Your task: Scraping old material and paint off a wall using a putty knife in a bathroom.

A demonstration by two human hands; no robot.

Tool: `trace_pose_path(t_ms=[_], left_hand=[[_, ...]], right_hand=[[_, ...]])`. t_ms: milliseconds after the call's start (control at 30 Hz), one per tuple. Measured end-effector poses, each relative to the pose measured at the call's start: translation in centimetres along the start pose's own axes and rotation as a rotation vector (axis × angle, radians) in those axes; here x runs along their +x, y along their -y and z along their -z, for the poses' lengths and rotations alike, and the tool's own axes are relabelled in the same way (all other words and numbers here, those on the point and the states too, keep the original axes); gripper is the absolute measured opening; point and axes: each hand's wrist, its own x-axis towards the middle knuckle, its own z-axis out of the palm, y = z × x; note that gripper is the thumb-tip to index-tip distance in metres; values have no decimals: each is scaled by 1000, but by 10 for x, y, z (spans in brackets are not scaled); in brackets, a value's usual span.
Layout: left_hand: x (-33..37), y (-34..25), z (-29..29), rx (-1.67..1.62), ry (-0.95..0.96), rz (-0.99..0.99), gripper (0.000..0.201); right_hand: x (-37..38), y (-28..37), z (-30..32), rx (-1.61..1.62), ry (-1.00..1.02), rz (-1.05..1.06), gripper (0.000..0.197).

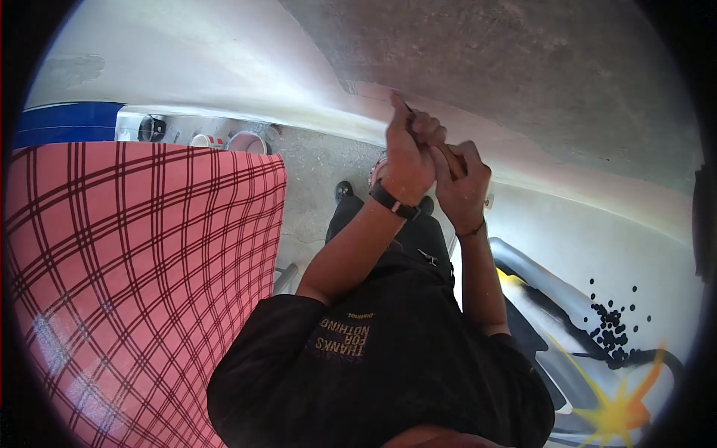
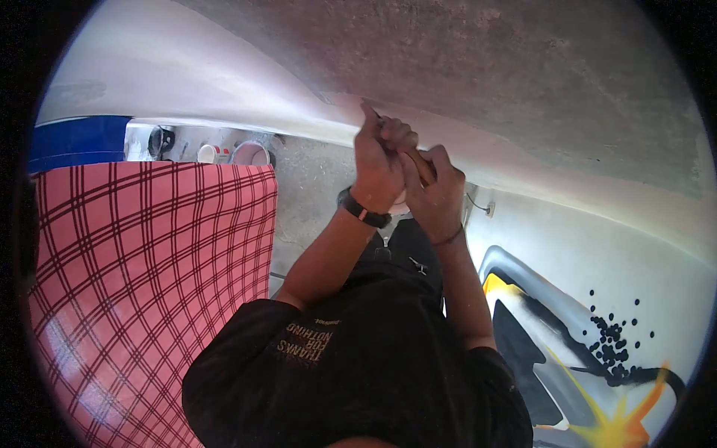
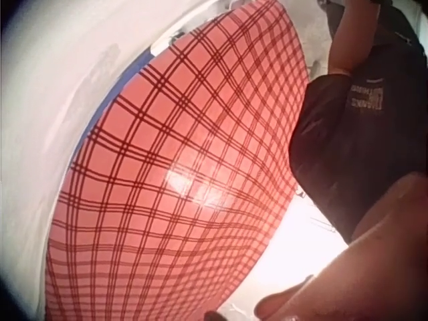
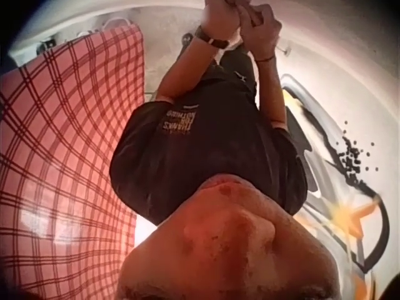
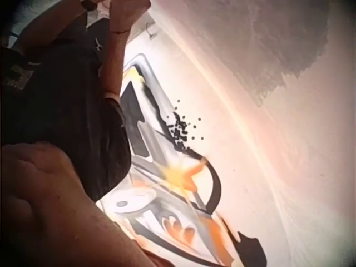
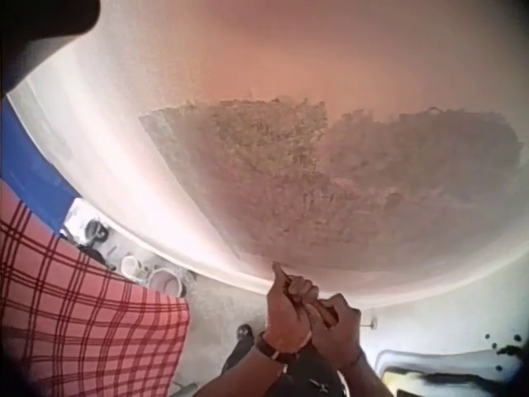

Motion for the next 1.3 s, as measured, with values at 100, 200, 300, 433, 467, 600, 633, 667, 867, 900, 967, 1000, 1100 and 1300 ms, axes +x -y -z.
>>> trace_pose_path(t_ms=[100,200,300,433,467,600,633,667,867,900,967,1000,1100,1300], left_hand=[[8,-21,-1,-77,21,-53,46],[3,-29,2,-71,2,-31,45],[9,-46,4,-89,-2,-64,44],[12,-53,9,-63,39,-93,44],[11,-52,9,-50,32,-108,43],[-5,-35,10,129,47,-142,37],[-11,-28,9,139,59,-123,37],[-18,-24,9,306,52,-147,36],[-13,-33,57,857,106,3,29],[-9,-39,63,869,118,5,29],[-7,-47,65,1002,117,-1,27],[-6,-54,67,1016,129,5,27],[-2,-69,74,1040,107,28,22],[-6,-119,135,1386,161,-234,17]], right_hand=[[11,4,-16,-7,0,45,24],[8,5,-23,7,30,10,24],[15,13,-38,-9,57,54,21],[19,10,-44,85,43,58,23],[18,8,-41,83,35,56,23],[1,-9,-17,145,157,-55,19],[-6,-16,-5,165,189,-79,18],[-15,-26,5,165,167,-80,18],[-83,-72,55,428,224,-499,11],[-91,-74,59,461,210,-528,11],[-103,-64,66,389,174,-580,15],[-102,-52,64,350,164,-556,16],[-92,-19,49,327,119,-434,20],[-49,13,-5,265,179,-149,26]])
